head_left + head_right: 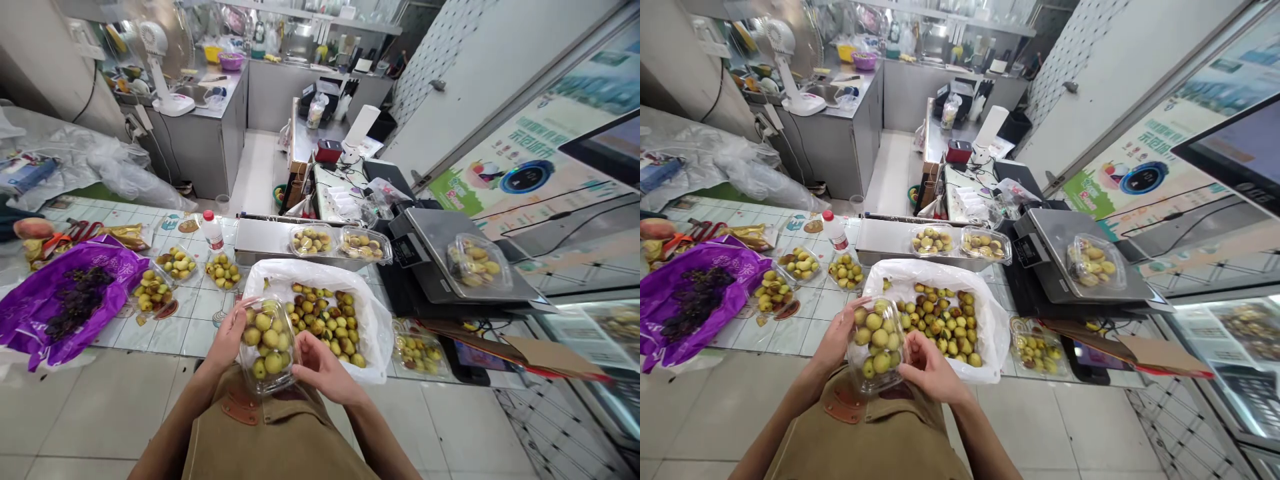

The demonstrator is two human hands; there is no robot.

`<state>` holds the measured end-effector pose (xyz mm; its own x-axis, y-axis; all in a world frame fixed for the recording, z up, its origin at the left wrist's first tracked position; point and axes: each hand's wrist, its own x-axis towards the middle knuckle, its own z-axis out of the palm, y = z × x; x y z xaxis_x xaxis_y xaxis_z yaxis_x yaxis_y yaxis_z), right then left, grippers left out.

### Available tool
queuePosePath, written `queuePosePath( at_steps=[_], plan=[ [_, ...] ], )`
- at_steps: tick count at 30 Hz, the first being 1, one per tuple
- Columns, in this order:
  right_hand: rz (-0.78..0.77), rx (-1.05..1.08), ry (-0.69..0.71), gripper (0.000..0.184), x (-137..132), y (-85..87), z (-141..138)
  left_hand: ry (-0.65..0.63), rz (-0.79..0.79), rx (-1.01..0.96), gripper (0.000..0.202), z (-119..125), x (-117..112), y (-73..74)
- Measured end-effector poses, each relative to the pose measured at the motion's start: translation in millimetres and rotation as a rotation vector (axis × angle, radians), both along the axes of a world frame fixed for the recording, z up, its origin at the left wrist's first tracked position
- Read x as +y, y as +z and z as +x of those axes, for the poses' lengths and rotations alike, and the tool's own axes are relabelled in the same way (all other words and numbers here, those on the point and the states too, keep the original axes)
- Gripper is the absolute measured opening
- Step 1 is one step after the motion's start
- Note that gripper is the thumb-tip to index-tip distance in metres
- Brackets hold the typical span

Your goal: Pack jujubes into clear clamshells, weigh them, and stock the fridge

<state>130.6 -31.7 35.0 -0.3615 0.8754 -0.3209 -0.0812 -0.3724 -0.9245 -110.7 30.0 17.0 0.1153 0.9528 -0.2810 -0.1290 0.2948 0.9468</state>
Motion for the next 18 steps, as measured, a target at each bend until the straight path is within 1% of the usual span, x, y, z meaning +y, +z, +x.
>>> queuePosePath(
  at_steps=[1, 2, 4, 5, 7, 10, 12, 15, 18],
  plan=[
    [0.057, -0.078, -0.012, 0.038, 2, 3.9, -1, -0.033, 0.005, -0.003, 0.071, 3, -1, 2.8],
    [0.117, -0.161, -0.056, 0.034, 5, 6.8, -3, -0.078, 0.014, -0.002, 0.073, 6, -2, 6.0],
    [0.221, -0.296, -0.201, 0.031, 12, 10.2, -11, -0.180, 0.041, 0.007, 0.075, 10, -7, 13.2],
    [0.258, -0.329, -0.272, 0.032, 15, 11.3, -15, -0.216, 0.056, 0.018, 0.075, 11, -11, 16.9],
    [0.287, -0.316, -0.369, 0.036, 21, 14.2, -24, -0.247, 0.086, 0.044, 0.071, 12, -17, 24.0],
    [0.278, -0.217, -0.438, 0.041, 21, 20.7, -33, -0.242, 0.112, 0.065, 0.068, 12, -24, 31.5],
    [0.274, -0.175, -0.473, 0.042, 18, 24.5, -34, -0.228, 0.112, 0.065, 0.068, 13, -27, 33.3],
    [0.253, -0.150, -0.511, 0.043, 13, 26.1, -33, -0.211, 0.075, 0.044, 0.070, 17, -29, 30.5],
    [0.238, -0.167, -0.533, 0.044, 13, 25.2, -30, -0.206, 0.026, 0.008, 0.072, 21, -28, 22.4]
  ],
)
